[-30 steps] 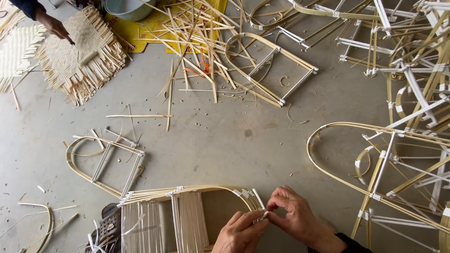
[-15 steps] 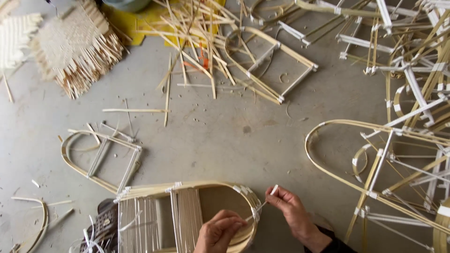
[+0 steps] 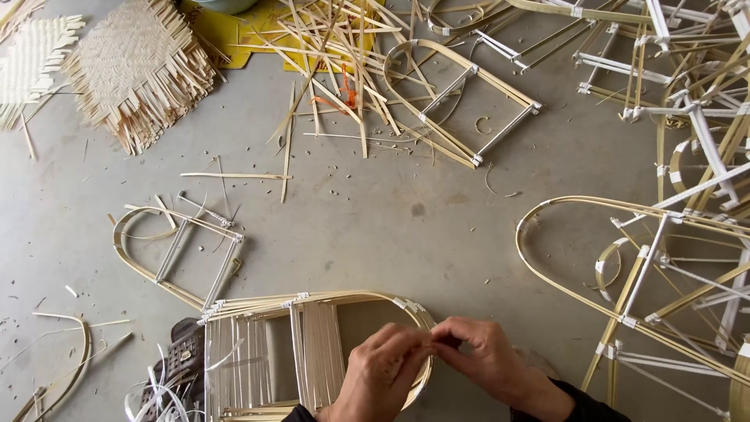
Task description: Assembling and weaving bamboo strips into curved frames for furniture manufacturing.
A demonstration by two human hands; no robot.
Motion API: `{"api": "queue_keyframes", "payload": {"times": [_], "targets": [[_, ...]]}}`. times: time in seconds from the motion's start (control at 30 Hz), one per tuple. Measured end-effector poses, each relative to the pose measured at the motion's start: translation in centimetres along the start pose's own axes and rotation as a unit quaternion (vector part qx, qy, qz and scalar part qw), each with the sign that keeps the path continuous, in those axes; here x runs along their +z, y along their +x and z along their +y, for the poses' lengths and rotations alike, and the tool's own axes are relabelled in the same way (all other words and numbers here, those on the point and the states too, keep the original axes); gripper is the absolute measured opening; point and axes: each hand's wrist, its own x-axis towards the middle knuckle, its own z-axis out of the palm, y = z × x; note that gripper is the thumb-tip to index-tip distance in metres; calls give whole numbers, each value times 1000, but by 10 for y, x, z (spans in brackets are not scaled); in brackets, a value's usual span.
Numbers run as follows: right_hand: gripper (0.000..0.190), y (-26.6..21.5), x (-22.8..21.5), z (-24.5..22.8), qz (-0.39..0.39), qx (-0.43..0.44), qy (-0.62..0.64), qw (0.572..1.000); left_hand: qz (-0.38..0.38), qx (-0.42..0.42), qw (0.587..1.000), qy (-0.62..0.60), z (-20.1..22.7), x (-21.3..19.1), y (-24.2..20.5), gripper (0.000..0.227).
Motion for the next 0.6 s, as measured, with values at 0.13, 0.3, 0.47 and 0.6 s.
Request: {"api": "queue_keyframes", "payload": {"times": [0.13, 0.3, 0.47, 0.6], "targets": [[8, -3, -3, 4, 38, -25, 42, 998, -40, -5, 995, 89, -41, 18, -32, 69], [7, -5, 0, 5, 69, -64, 32, 995, -168, 72, 897, 402, -159, 86, -115, 39], [6, -6, 2, 4, 47, -27, 58, 997, -57, 171, 860, 478, -177, 95, -125, 13], [6, -7, 1, 6, 47, -43, 39, 997, -71, 170, 892, 412, -156, 85, -110, 30]]}}
